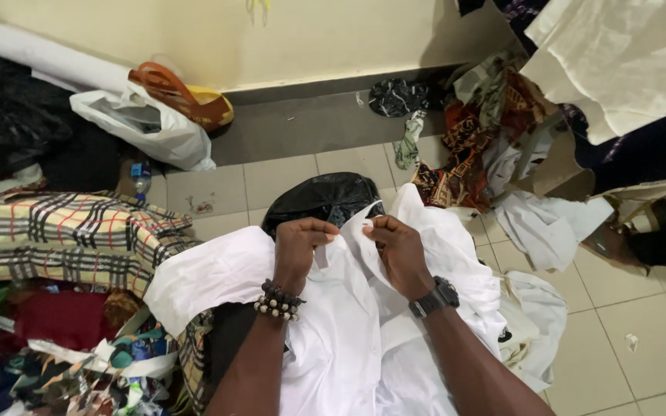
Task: Searching through a laundry bag and examining a white dress shirt.
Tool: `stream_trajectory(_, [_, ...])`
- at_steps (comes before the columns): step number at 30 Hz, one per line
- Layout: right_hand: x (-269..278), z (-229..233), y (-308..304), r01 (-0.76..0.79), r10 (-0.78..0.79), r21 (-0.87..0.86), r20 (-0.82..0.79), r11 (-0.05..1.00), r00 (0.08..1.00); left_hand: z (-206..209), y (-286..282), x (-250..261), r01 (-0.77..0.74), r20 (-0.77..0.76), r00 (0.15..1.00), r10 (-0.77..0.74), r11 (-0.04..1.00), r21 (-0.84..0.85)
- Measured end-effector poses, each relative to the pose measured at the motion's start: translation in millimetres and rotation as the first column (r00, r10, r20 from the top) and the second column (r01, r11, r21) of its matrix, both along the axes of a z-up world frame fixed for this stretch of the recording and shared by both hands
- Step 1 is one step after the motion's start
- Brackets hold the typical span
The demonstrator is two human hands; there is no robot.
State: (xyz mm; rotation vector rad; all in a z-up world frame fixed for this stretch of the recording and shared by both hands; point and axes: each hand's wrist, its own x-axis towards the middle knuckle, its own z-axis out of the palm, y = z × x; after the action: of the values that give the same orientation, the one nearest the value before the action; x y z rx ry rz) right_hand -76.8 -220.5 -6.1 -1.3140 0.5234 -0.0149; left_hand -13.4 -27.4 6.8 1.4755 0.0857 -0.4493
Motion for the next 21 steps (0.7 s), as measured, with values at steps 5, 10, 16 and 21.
stream_trajectory(5, [-4.9,7.8,18.7,-0.046,0.052,0.198,-0.022,0.979,0.998,-19.3,7.4,5.0,-0.049,-0.096,0.995,0.035,0.988,-0.145])
stream_trajectory(10, [6.0,-4.0,19.2,0.079,-0.079,-0.011,-0.046,0.997,0.996,-27.9,8.1,11.9,-0.163,-0.288,0.956,0.061,0.924,-0.346])
stream_trajectory(16, [-1.6,-2.7,28.7,-0.015,0.030,-0.210,0.071,0.977,0.997,-20.2,0.9,2.5,-0.142,-0.382,0.924,0.020,0.945,-0.294])
stream_trajectory(21, [0.5,-6.8,23.4,-0.064,0.081,-0.195,0.083,0.979,0.993,-22.1,-2.5,5.6,-0.120,-0.329,0.944,0.018,0.949,-0.292])
